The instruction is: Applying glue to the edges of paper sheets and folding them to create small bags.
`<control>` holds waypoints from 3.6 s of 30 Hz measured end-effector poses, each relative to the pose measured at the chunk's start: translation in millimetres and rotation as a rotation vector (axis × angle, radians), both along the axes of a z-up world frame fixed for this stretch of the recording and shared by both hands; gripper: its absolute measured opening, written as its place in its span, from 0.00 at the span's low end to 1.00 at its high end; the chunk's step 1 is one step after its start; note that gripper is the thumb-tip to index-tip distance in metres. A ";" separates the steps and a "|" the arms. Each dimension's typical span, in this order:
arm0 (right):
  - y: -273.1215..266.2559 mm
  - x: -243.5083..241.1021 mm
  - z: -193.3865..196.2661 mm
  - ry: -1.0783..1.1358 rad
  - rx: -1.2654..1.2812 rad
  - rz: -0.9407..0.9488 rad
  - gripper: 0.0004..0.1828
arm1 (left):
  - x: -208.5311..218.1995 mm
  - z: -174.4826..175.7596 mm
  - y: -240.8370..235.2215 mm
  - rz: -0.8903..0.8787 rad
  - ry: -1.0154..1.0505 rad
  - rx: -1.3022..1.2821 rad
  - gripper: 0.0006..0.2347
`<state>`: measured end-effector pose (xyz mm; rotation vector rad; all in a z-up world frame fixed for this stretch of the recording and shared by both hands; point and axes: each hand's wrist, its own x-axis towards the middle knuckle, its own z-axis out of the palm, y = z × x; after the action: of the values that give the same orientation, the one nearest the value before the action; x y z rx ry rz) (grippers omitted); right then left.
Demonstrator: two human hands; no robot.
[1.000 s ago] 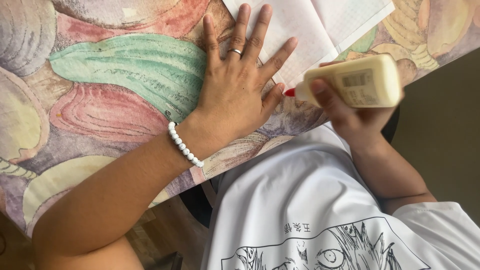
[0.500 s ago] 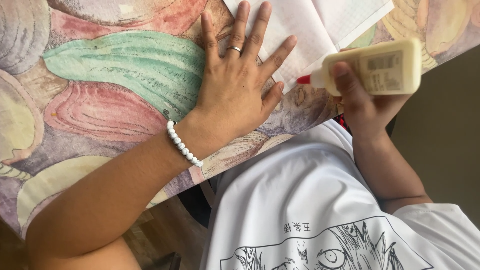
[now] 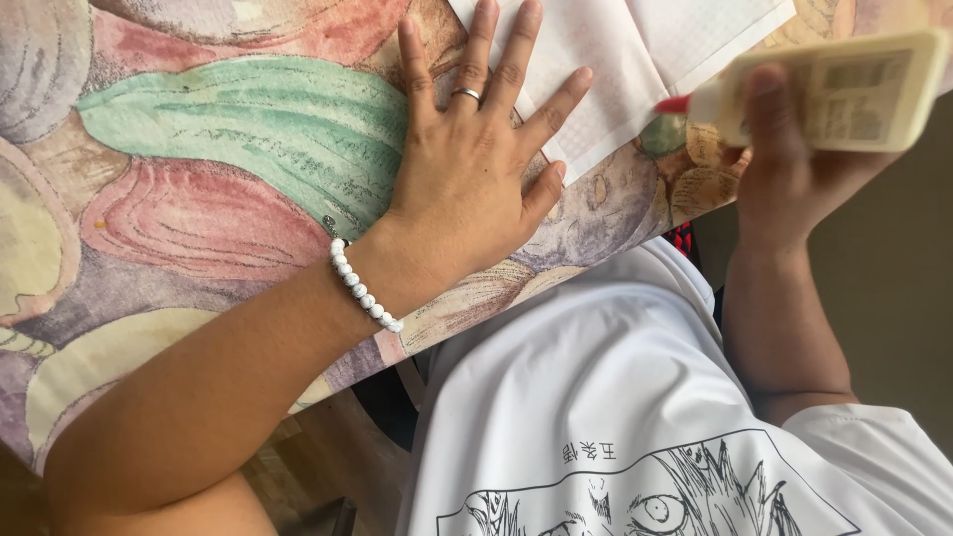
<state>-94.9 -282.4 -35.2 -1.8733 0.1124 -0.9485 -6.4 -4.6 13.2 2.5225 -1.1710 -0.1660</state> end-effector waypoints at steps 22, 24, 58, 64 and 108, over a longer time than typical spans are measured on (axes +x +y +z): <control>32.4 -4.1 18.3 0.182 0.093 0.066 0.16 | -0.4 1.0 -0.1 0.007 0.001 0.020 0.27; 14.8 0.6 11.5 0.004 -0.019 0.132 0.22 | 0.1 1.7 -0.7 0.006 -0.007 0.017 0.27; -80.4 -18.3 22.3 0.277 0.405 0.089 0.31 | 12.2 -2.0 -110.8 -0.030 -0.421 -0.025 0.12; -53.9 -24.5 10.9 0.080 0.302 0.007 0.27 | 33.6 7.1 -49.1 -0.324 -0.095 -0.105 0.15; 50.0 -28.3 6.7 0.140 0.040 0.244 0.48 | 22.8 -6.4 -45.4 -0.159 -0.008 -0.005 0.22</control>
<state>-123.2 -232.4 -28.5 -1.8657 -0.0131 -0.6440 16.4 -50.0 6.8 2.4274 -1.3730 -0.1929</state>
